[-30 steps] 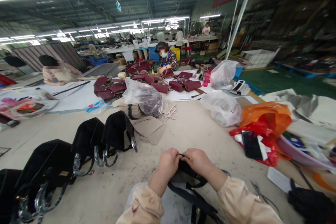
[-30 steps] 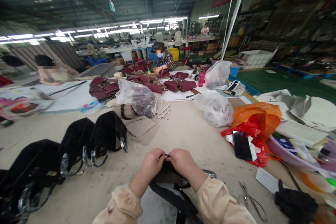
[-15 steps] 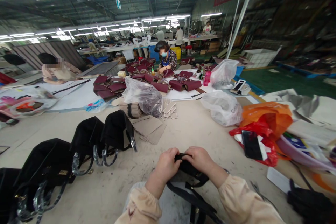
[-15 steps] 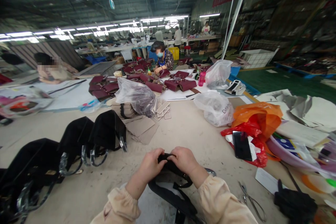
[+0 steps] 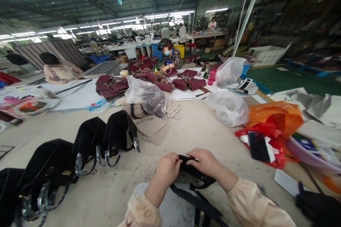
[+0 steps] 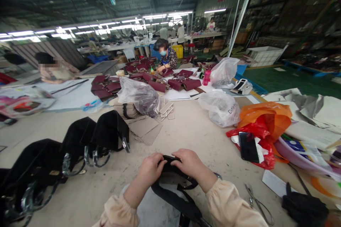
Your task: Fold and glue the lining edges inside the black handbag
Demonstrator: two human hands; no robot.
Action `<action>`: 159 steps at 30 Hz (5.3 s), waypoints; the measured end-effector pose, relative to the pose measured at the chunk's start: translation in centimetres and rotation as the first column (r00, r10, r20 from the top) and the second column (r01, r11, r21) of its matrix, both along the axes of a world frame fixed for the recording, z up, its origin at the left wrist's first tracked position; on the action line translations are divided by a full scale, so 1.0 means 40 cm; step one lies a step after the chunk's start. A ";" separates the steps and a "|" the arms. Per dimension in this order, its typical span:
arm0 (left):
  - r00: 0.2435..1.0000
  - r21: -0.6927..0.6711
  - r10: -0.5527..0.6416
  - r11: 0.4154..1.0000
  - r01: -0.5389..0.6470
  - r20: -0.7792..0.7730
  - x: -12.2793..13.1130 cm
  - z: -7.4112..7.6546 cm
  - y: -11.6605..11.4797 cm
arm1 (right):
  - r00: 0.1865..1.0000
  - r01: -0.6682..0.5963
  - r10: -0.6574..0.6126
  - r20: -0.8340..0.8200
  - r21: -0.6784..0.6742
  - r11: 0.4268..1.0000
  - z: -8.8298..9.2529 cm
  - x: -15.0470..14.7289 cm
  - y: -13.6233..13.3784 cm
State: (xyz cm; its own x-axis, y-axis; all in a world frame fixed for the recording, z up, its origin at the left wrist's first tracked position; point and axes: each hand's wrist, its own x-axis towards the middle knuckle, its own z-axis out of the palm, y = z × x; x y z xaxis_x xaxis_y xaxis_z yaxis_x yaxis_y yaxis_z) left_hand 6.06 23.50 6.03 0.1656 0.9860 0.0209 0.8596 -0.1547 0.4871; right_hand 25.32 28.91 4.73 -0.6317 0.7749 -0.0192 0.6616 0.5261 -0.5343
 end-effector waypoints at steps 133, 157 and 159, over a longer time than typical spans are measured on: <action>0.948 -0.022 -0.042 0.999 0.037 -0.316 0.120 -0.019 0.095 | 0.977 0.133 -0.156 0.146 0.161 0.978 0.014 0.033 0.015; 0.950 -0.297 0.263 0.905 -0.304 -0.170 0.088 -0.024 0.022 | 0.940 0.241 -0.267 0.210 0.142 0.960 0.026 0.006 0.036; 0.950 -0.296 0.216 0.914 -0.278 -0.228 0.081 -0.016 0.029 | 0.940 0.244 -0.270 0.211 0.139 0.960 0.026 -0.003 0.035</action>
